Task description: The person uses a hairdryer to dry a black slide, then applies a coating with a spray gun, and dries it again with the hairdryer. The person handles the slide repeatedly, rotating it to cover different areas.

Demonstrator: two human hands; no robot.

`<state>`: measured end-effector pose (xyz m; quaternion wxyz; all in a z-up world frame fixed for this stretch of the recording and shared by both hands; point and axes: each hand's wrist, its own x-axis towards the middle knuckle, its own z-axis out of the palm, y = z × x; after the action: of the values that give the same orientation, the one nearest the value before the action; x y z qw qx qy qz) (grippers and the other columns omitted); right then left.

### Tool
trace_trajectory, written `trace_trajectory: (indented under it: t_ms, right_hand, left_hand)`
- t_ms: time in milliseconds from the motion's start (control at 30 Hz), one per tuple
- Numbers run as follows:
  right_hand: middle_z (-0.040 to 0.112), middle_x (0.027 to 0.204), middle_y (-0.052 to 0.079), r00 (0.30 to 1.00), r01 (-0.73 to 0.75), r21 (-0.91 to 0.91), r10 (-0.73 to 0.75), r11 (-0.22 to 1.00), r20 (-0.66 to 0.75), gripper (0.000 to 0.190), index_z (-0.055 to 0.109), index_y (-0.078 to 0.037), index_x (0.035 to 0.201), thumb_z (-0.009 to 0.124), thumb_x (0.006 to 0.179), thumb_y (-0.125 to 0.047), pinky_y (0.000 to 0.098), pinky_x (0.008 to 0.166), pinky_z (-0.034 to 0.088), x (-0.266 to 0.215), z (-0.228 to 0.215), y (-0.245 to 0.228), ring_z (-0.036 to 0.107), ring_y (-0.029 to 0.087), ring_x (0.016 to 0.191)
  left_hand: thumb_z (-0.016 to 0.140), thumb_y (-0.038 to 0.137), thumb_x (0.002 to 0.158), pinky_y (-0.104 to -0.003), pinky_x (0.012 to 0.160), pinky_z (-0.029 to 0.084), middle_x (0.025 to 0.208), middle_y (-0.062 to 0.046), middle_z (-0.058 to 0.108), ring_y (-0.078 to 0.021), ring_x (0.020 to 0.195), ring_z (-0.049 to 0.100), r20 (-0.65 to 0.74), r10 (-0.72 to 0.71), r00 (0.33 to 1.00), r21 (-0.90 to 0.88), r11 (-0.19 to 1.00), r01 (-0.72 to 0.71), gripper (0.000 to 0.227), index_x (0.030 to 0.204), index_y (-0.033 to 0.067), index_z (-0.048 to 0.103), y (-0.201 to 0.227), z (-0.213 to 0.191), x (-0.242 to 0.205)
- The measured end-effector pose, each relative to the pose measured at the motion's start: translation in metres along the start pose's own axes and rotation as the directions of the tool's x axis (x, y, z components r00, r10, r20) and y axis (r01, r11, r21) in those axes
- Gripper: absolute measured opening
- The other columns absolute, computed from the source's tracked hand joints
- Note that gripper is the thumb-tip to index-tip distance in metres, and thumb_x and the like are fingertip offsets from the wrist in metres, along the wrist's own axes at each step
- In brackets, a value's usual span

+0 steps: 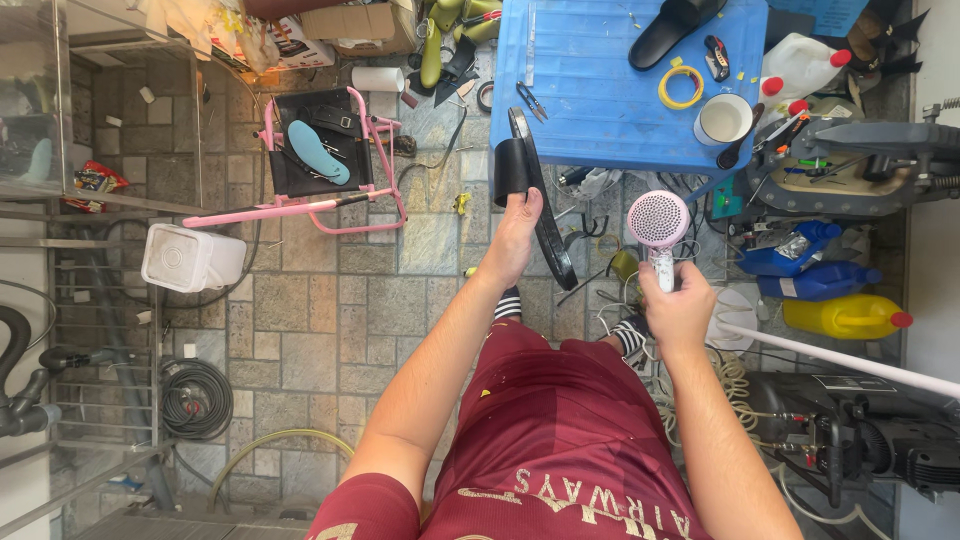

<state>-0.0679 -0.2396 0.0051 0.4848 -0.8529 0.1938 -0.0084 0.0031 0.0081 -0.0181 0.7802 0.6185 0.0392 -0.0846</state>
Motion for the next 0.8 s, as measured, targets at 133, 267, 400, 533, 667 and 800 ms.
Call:
trace_trajectory:
  t_ms: [133, 267, 400, 533, 667, 800]
  right_hand:
    - [0.070, 0.075, 0.007, 0.987, 0.149, 0.076, -0.153, 0.986, 0.046, 0.031, 0.066, 0.000, 0.094, 0.077, 0.094, -0.029, 0.0266, 0.055, 0.047, 0.010, -0.002, 0.003, 0.062, 0.011, 0.060]
    - [0.069, 0.071, 0.005, 0.975, -0.115, 0.217, 0.068, 0.969, 0.213, 0.029, 0.066, -0.003, 0.095, 0.074, 0.095, -0.032, 0.0249, 0.046, 0.042, 0.009, -0.007, -0.002, 0.061, 0.008, 0.052]
    - [0.068, 0.070, 0.009, 0.976, -0.140, 0.115, 0.117, 0.983, 0.186, 0.034, 0.065, 0.001, 0.088, 0.077, 0.096, -0.030, 0.0268, 0.046, 0.041, 0.004, -0.005, -0.003, 0.060, 0.011, 0.053]
    - [0.067, 0.074, 0.004, 0.976, -0.147, 0.245, 0.100, 0.958, 0.193, 0.034, 0.058, 0.000, 0.097, 0.080, 0.093, -0.026, 0.0269, 0.043, 0.040, 0.005, 0.002, 0.004, 0.058, 0.009, 0.052]
    - [0.060, 0.090, 0.006, 0.969, -0.042, 0.441, -0.072, 0.897, 0.238, 0.053, 0.050, -0.002, 0.119, 0.087, 0.082, -0.011, 0.0259, 0.059, 0.045, -0.004, 0.017, 0.000, 0.056, 0.009, 0.069]
    - [0.060, 0.115, 0.014, 0.939, 0.112, 0.523, -0.262, 0.845, 0.221, 0.062, 0.052, 0.000, 0.120, 0.092, 0.073, 0.001, 0.0330, 0.090, 0.059, -0.022, 0.040, -0.021, 0.064, 0.017, 0.101]
  left_hand:
    - [0.035, 0.066, 0.104, -0.035, 0.121, 0.020, 0.142, -0.012, 0.045, -0.0204, 0.141, 0.033, -0.027, -0.061, 0.998, -0.054, 0.997, 0.060, 0.079, 0.145, -0.0014, 0.041, -0.008, -0.004, 0.007]
    - [0.032, 0.068, 0.108, -0.042, 0.122, 0.024, 0.136, -0.015, 0.045, -0.0257, 0.135, 0.038, -0.005, -0.092, 0.996, -0.166, 0.982, 0.089, 0.081, 0.141, -0.0060, 0.043, -0.010, -0.004, 0.006]
    - [0.032, 0.070, 0.101, -0.038, 0.123, 0.015, 0.152, -0.012, 0.037, -0.0215, 0.147, 0.027, -0.013, -0.054, 0.998, -0.104, 0.993, 0.053, 0.087, 0.152, -0.0006, 0.030, -0.001, -0.004, 0.006]
    - [0.032, 0.070, 0.103, -0.037, 0.122, 0.022, 0.152, -0.019, 0.041, -0.0264, 0.146, 0.033, -0.039, 0.009, 0.999, 0.068, 0.998, -0.006, 0.091, 0.156, -0.0045, 0.027, 0.012, 0.001, 0.001]
    - [0.055, 0.061, 0.098, -0.041, 0.114, 0.037, 0.144, -0.026, 0.048, -0.0338, 0.136, 0.047, -0.067, 0.100, 0.993, 0.301, 0.951, -0.076, 0.090, 0.154, -0.0052, 0.029, 0.025, 0.016, -0.008]
    - [0.067, 0.056, 0.090, -0.045, 0.105, 0.046, 0.136, -0.030, 0.048, -0.0413, 0.126, 0.054, -0.099, 0.077, 0.992, 0.533, 0.846, -0.012, 0.097, 0.153, -0.0052, 0.027, 0.032, 0.033, -0.017]
